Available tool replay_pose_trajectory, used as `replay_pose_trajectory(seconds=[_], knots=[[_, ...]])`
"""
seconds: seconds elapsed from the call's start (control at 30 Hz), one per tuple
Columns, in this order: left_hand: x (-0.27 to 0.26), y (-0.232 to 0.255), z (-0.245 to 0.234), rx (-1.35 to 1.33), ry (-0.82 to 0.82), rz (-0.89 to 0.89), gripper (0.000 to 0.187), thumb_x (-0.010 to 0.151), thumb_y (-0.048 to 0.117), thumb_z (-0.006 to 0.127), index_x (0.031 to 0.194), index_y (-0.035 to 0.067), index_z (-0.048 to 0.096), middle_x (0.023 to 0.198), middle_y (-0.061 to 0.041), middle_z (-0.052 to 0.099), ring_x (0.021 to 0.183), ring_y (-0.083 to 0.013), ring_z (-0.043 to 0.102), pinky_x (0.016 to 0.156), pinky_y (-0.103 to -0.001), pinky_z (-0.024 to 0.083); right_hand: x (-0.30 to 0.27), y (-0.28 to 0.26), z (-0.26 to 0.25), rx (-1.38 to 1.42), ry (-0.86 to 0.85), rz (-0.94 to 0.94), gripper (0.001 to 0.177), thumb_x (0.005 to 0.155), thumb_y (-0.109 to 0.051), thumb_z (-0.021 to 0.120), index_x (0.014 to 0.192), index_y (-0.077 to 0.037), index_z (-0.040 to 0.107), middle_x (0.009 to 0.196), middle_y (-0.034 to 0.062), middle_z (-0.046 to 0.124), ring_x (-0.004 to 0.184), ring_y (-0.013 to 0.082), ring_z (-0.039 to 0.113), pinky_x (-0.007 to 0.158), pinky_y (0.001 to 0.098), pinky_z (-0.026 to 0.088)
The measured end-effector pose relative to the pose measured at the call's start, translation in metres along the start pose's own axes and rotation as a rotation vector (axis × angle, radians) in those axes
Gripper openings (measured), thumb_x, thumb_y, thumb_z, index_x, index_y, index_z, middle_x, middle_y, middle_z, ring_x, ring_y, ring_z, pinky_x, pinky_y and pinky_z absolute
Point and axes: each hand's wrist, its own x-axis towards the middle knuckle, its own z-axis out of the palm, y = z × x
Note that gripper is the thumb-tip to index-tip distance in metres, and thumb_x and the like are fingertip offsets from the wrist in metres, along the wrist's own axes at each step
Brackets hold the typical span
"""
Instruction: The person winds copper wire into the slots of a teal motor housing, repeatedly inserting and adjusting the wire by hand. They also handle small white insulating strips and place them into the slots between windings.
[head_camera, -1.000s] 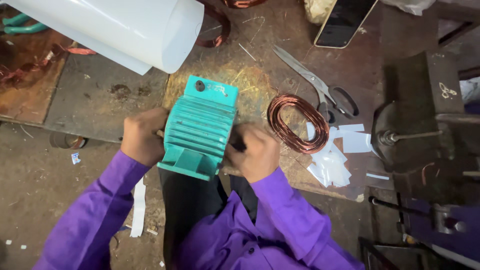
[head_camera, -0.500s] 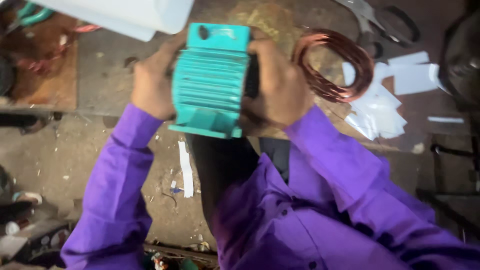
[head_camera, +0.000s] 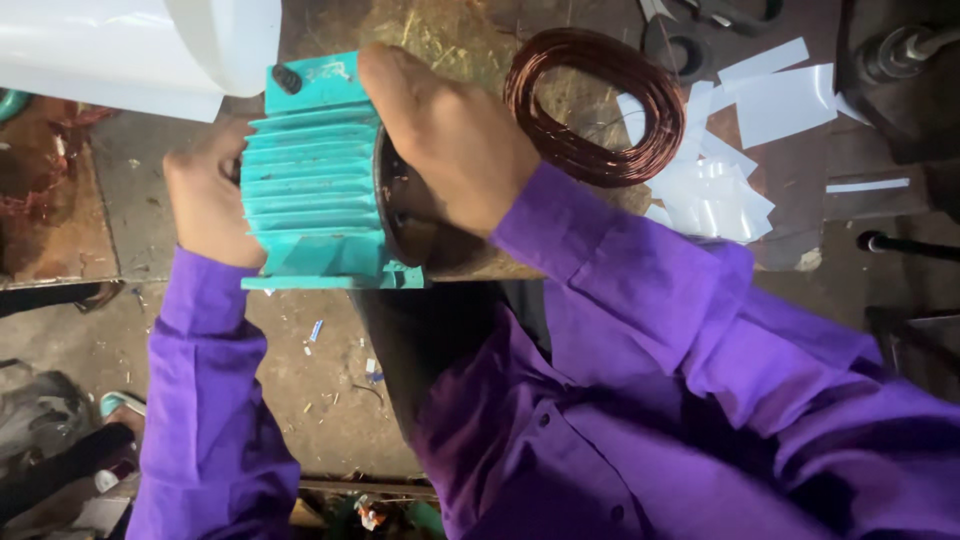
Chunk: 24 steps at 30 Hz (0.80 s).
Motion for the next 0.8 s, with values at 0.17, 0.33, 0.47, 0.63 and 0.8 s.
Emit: replay_pose_trajectory(seconds=[0.17,0.33,0.47,0.63,0.8], knots=[[-0.009,0.013,0.007,-0.118,0.107,-0.026,0.027,0.096,0.007,0.070,0.121,-0.002,0.067,0.095,-0.001,0.070,0.086,-0.0039,0.060,0.081,-0.023,0.051,-0.011,-0.011,-0.011,0.287,0.119,-0.031,0.057,0.085,-0.005,0.082,0.124,-0.001,0.041,0.117,0.0252,0.062,0.109,0.0407,0.067,0.093,0.0411,0.057],[-0.024,0.010,0.029,-0.249,0.258,-0.095,0.019,0.105,0.009,0.073,0.117,-0.001,0.062,0.107,-0.002,0.069,0.099,-0.0074,0.062,0.091,-0.025,0.053,-0.035,-0.011,-0.015,0.326,0.042,0.234,0.046,0.086,-0.014,0.085,0.118,-0.002,0.054,0.117,0.0174,0.066,0.108,0.0316,0.070,0.094,0.0370,0.057],[-0.031,-0.015,0.030,-0.283,0.145,-0.070,0.025,0.103,0.012,0.068,0.123,-0.001,0.072,0.111,-0.003,0.075,0.102,-0.0080,0.065,0.092,-0.028,0.056,-0.047,-0.016,0.002,0.344,0.030,0.367,0.023,0.101,-0.005,0.067,0.124,-0.001,0.066,0.119,0.0125,0.069,0.111,0.0302,0.070,0.097,0.0372,0.056],[-0.032,-0.028,0.033,-0.316,0.129,-0.061,0.026,0.100,0.015,0.072,0.120,-0.002,0.073,0.109,-0.002,0.074,0.100,-0.0077,0.064,0.091,-0.028,0.055,-0.046,-0.022,0.010,0.334,-0.003,0.423,0.032,0.098,-0.001,0.060,0.129,-0.001,0.066,0.112,0.0140,0.065,0.110,0.0322,0.064,0.096,0.0404,0.050],[-0.034,-0.035,0.032,-0.176,0.126,-0.037,0.025,0.101,0.016,0.072,0.119,-0.002,0.073,0.105,-0.002,0.075,0.096,-0.0081,0.065,0.086,-0.028,0.056,-0.048,-0.021,0.008,0.343,0.004,0.401,0.041,0.090,0.003,0.058,0.130,0.001,0.066,0.115,0.0154,0.063,0.113,0.0328,0.062,0.099,0.0403,0.050]])
